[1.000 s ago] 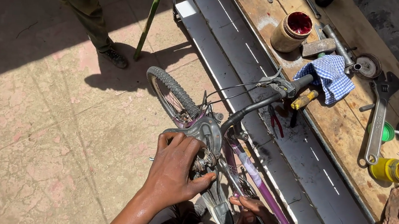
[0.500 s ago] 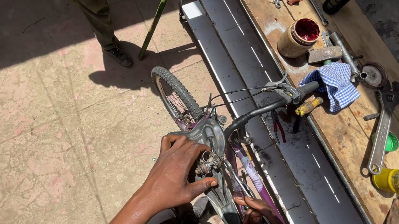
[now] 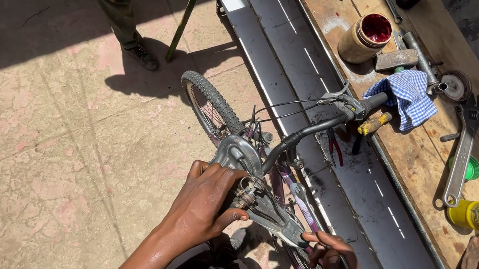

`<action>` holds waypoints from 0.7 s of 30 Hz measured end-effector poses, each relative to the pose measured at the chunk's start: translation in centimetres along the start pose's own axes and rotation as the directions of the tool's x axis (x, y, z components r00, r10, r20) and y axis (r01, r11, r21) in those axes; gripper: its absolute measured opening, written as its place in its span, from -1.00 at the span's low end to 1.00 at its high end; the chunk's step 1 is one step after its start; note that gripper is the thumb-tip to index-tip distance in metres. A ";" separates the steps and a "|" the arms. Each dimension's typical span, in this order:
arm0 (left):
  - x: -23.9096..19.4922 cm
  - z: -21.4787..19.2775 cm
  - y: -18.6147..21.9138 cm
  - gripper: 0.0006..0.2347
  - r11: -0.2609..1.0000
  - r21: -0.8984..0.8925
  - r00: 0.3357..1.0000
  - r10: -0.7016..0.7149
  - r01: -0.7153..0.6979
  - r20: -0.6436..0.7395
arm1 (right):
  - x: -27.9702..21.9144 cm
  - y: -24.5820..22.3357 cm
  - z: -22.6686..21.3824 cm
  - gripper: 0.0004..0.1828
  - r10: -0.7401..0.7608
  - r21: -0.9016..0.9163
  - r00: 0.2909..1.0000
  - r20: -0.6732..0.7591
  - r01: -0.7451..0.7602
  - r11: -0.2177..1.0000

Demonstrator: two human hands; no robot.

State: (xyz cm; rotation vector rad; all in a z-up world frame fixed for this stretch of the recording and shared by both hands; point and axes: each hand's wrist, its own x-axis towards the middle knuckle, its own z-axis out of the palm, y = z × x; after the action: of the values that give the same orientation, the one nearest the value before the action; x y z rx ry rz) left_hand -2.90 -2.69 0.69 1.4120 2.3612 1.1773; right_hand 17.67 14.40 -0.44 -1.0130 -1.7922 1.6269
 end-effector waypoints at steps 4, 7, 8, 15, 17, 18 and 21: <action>-0.1 -0.3 0.4 -0.58 0.998 -0.058 0.999 -0.021 0.020 -0.025 | 0.8 1.7 -1.7 -0.75 0.102 0.337 0.993 0.052 -0.113 0.935; -0.2 -0.5 0.7 -0.62 0.997 -0.080 1.000 -0.023 0.021 -0.020 | 1.5 1.6 -1.9 -0.74 0.170 0.472 0.985 0.042 -0.169 0.865; -0.1 -0.5 0.7 -0.63 0.996 -0.088 1.000 -0.021 0.019 -0.023 | 1.7 1.4 -1.8 -0.51 0.201 0.498 0.979 0.033 -0.190 0.846; -0.2 -0.5 1.0 -0.66 0.999 -0.038 1.000 0.000 0.001 0.024 | 1.7 -0.8 -2.0 -0.56 0.292 0.227 0.904 0.313 -0.370 0.901; -0.1 -0.5 1.2 -0.63 1.000 -0.019 1.000 0.004 -0.003 0.014 | 1.4 -1.9 -2.0 -0.71 0.223 -0.063 0.965 0.138 -0.216 0.974; -0.1 -0.5 1.3 -0.63 1.000 -0.016 1.000 -0.004 0.004 0.013 | 1.1 -2.9 -1.7 -0.71 0.226 -0.064 0.963 0.145 -0.219 0.974; 0.3 0.4 1.3 -0.62 1.000 -0.005 1.000 -0.022 0.022 0.002 | 0.8 -5.4 -1.1 -0.65 -0.058 -0.132 0.997 -0.060 0.050 0.990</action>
State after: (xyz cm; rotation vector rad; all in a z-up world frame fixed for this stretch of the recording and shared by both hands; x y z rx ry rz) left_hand -2.00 -1.90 1.41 1.3811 2.3652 1.1747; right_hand 17.04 15.64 4.90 -1.0517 -1.8867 1.4449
